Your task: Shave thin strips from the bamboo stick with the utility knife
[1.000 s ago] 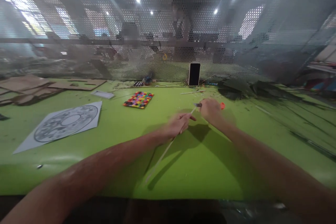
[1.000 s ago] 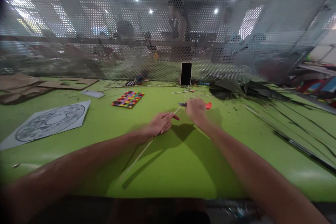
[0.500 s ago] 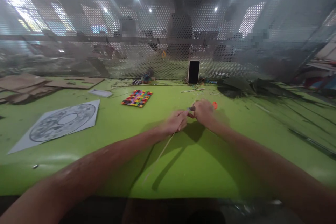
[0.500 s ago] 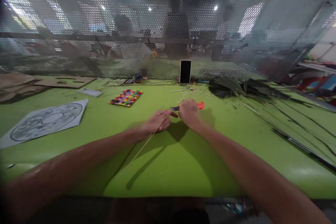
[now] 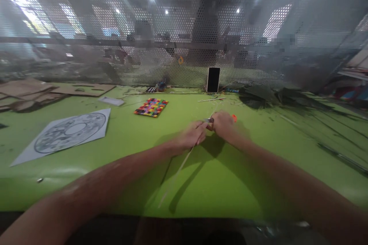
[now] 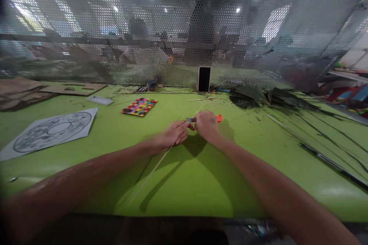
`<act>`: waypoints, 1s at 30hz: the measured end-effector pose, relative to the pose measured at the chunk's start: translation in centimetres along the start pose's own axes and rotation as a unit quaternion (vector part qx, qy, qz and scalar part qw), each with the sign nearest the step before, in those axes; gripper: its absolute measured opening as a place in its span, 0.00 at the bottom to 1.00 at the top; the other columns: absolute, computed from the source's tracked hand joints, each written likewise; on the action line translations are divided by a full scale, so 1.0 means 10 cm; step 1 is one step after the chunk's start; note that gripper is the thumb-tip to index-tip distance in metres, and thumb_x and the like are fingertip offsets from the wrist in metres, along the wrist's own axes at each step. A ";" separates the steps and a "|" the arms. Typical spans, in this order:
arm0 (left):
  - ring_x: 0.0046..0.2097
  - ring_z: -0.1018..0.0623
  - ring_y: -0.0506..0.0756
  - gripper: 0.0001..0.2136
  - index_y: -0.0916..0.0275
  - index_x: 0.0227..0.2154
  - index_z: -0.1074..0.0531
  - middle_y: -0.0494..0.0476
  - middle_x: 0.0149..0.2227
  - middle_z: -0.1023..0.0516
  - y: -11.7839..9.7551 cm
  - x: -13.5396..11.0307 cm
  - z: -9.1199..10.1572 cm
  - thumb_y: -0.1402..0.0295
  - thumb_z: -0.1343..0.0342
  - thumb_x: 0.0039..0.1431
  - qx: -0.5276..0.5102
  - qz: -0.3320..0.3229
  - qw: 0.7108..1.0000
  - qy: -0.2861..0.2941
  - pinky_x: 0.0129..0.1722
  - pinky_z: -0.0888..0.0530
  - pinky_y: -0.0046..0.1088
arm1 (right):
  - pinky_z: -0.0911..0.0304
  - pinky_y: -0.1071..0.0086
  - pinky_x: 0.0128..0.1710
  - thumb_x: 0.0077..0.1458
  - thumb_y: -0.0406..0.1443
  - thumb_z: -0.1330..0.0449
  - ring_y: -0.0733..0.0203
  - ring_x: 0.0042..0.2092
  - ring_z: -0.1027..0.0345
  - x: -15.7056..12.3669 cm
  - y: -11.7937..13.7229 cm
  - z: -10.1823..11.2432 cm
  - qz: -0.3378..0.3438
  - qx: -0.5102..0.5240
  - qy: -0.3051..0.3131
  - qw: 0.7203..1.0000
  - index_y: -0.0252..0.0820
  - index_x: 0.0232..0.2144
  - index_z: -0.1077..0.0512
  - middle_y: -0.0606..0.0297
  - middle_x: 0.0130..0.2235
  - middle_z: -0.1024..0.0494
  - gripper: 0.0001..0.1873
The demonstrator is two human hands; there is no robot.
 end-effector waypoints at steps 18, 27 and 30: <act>0.18 0.43 0.46 0.18 0.68 0.43 0.29 0.42 0.18 0.43 -0.15 -0.10 -0.04 0.59 0.59 0.71 0.053 0.032 0.998 0.012 0.20 0.45 0.24 | 0.44 0.68 0.33 0.60 0.31 0.48 0.56 0.35 0.30 0.07 -0.14 -0.05 -0.004 0.000 -0.014 1.000 0.38 0.31 0.20 0.55 0.31 0.21 0.16; 0.18 0.43 0.46 0.21 0.66 0.44 0.27 0.42 0.18 0.43 0.00 -0.05 -0.01 0.55 0.57 0.70 0.085 0.019 0.996 0.029 0.18 0.45 0.24 | 0.39 0.68 0.31 0.62 0.34 0.45 0.54 0.34 0.27 0.20 -0.40 -0.12 -0.079 -0.010 0.020 0.997 0.33 0.37 0.19 0.50 0.32 0.20 0.14; 0.18 0.43 0.46 0.21 0.66 0.44 0.26 0.43 0.18 0.43 0.00 -0.05 -0.02 0.55 0.57 0.70 0.092 0.021 0.995 0.036 0.18 0.44 0.24 | 0.39 0.68 0.30 0.62 0.34 0.46 0.55 0.33 0.27 0.22 -0.48 -0.15 -0.086 -0.007 0.024 0.996 0.32 0.37 0.19 0.50 0.32 0.20 0.15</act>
Point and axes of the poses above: each hand's wrist, its own x-axis towards the middle knuckle, its own z-axis out of the back of the hand, y = z × x, the point moved 6 cm from there along x, towards the middle knuckle
